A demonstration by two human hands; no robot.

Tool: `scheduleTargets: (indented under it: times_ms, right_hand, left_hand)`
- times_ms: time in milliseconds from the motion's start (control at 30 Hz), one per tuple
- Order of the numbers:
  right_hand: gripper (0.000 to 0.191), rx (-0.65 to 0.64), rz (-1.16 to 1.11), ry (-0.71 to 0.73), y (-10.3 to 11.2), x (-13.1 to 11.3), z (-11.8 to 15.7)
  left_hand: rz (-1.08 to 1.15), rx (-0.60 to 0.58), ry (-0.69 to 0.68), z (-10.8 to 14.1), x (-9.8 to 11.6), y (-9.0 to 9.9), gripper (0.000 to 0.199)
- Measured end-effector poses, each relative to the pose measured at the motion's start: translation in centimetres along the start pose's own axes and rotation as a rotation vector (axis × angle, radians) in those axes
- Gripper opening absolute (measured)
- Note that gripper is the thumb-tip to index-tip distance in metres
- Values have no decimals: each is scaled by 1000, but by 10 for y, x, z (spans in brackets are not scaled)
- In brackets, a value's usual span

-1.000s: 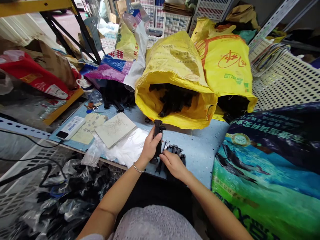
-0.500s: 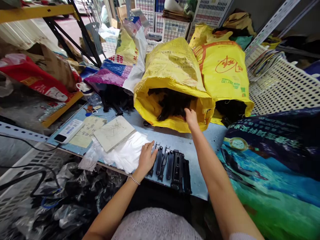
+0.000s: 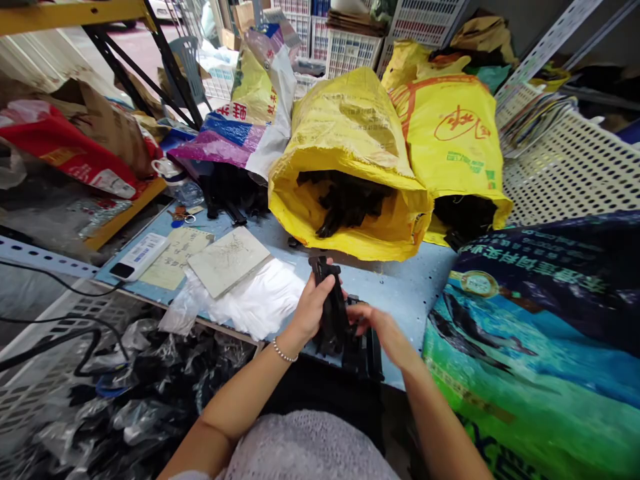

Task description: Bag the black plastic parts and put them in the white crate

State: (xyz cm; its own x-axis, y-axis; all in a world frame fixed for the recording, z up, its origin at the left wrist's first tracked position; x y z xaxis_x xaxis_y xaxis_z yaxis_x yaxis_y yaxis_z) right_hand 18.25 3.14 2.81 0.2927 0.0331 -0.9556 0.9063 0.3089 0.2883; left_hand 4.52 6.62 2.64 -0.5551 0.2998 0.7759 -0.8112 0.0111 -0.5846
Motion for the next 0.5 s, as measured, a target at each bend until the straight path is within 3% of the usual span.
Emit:
scheduleTargets:
  times_ms: [100, 167, 233, 333, 433, 500]
  right_hand:
    - [40, 175, 357, 150, 25, -30, -24]
    - [33, 163, 461, 192, 18, -44, -40]
    - [32, 57, 357, 185, -1, -48, -54]
    - [37, -16, -19, 76, -24, -40, -66]
    - [43, -116, -367, -152, -37, -23, -68]
    - [45, -205, -361, -185, -40, -21, -59]
  left_hand:
    - [-232, -11, -35, 11, 6, 9, 59]
    - [-398, -1, -150, 16, 11, 12, 57]
    - [-545, 28, -304, 22, 18, 14, 55]
    - [-702, 52, -470, 28, 23, 17, 56]
    - [-778, 68, -552, 28, 29, 23, 59]
    - [-730, 103, -515, 24, 33, 30, 58]
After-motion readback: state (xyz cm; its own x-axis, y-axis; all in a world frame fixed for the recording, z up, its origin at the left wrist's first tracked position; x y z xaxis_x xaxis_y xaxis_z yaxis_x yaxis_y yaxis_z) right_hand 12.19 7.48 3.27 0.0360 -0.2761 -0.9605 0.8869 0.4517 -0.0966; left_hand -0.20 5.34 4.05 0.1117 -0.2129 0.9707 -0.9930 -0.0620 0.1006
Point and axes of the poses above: each hand's wrist, its own z-axis away from the middle knuckle, its own y-axis out of the back of the hand, x = y × z, the point moved 6 cm from there along -z, towards the middle knuckle, and after that the axes turned 1 degree about z, right-handed, at the moved point
